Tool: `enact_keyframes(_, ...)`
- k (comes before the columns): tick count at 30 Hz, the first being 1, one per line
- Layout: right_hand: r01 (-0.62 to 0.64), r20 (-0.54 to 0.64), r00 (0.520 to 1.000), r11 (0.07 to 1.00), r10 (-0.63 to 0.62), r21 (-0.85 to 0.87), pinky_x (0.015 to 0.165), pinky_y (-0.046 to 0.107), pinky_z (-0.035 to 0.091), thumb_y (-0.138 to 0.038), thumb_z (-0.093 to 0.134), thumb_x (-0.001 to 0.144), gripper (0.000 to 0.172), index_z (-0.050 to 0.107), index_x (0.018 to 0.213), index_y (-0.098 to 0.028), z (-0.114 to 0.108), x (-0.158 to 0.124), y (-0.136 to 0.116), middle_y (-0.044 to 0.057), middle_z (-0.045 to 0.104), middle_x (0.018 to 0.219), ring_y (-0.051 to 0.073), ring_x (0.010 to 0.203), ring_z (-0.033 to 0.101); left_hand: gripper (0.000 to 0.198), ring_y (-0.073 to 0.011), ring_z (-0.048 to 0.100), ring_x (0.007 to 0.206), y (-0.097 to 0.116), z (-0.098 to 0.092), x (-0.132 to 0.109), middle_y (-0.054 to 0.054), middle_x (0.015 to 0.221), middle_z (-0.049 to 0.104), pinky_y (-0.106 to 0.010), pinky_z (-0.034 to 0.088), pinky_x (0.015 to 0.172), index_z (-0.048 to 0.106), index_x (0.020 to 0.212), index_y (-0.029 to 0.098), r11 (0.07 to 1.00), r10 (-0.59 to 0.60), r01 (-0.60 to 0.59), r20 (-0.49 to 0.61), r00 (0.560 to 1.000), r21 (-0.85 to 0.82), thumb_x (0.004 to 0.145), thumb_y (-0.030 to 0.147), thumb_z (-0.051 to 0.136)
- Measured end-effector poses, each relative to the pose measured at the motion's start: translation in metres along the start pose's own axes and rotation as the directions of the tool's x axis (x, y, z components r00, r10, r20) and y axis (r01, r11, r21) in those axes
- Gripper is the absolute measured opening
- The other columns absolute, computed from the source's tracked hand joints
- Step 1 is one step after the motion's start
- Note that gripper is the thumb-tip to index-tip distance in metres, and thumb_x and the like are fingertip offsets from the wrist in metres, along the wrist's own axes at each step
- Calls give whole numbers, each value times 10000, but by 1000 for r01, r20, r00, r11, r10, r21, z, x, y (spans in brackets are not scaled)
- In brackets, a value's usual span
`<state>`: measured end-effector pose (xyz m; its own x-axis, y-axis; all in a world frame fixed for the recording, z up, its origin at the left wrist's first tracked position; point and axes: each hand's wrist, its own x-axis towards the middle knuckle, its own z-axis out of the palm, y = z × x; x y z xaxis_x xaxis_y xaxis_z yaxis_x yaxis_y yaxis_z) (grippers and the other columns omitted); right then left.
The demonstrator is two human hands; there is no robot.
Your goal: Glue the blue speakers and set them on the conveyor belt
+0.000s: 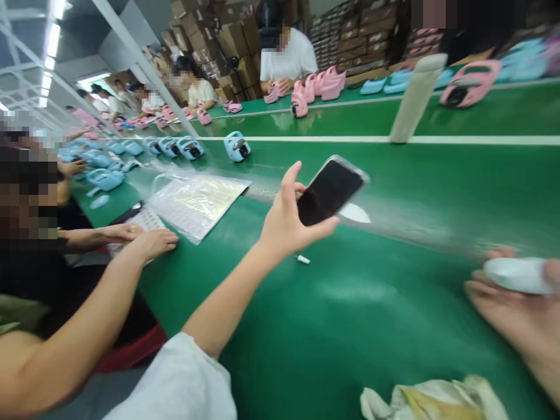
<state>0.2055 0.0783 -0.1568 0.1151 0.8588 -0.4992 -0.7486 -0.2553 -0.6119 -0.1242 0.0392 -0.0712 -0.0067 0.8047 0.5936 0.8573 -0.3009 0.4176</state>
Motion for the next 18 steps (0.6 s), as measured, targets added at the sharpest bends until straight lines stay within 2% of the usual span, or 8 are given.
enact_keyframes(1,-11,-10,1000,1000,11,12,373,210,320,-210,601,742,179,681,854,-96,7,-2,0,139,500,882,60,484,292,1028,-259,589,971,-14,7,6,-101,1097,574,-426,524,795,87,1455,232,997,-76,74,170,983,17,679,452,725)
enact_keyframes(2,-15,-29,999,1000,16,27,371,203,328,-236,633,723,195,678,854,-99,12,-3,0,130,508,872,63,485,296,1034,-268,569,1047,-26,13,9,-116,1146,559,-459,492,888,60,1465,226,992,-122,119,330,936,31,688,405,718)
enact_keyframes(5,-46,-54,997,997,49,64,366,188,345,-280,681,674,270,675,888,-116,19,-1,0,105,539,883,61,479,286,1023,-262,610,1029,-44,15,7,-112,1147,603,-430,506,887,183,1470,220,996,-49,80,542,839,-32,635,306,767)
enact_keyframes(7,-70,-49,996,994,74,88,371,187,361,-283,704,671,297,674,921,-126,18,-1,1,97,559,906,59,478,284,1016,-259,642,990,-46,12,5,-87,1126,648,-384,532,830,292,1450,245,997,5,43,647,762,-58,587,343,819)
enact_keyframes(10,-104,-22,994,987,107,127,392,189,387,-269,725,699,304,672,965,-131,17,-1,2,92,579,930,62,485,299,747,-236,654,987,-50,19,24,-70,1107,681,-342,528,833,455,1374,244,999,12,23,721,693,-39,721,478,729)
enact_keyframes(13,-120,-12,992,980,123,158,392,187,391,-270,701,742,272,670,971,-124,18,-3,3,88,587,910,64,482,302,430,-202,553,1186,-56,53,67,-95,1313,579,-365,439,1009,491,1348,228,1000,-14,13,690,724,8,957,397,433)
enact_keyframes(15,-128,-5,991,977,131,168,389,189,394,-263,694,745,271,668,973,-119,19,-3,3,88,590,898,65,477,304,386,-246,451,1302,-61,80,92,-114,1410,489,-461,356,1090,538,1295,198,999,-28,-2,691,722,43,942,348,497)
enact_keyframes(18,-145,5,989,973,147,178,385,198,401,-255,707,725,293,662,977,-112,20,-4,2,91,593,895,64,472,307,345,-275,497,1240,-67,110,107,-118,1344,530,-534,393,1046,597,1183,161,997,-49,-7,724,688,75,885,334,611)
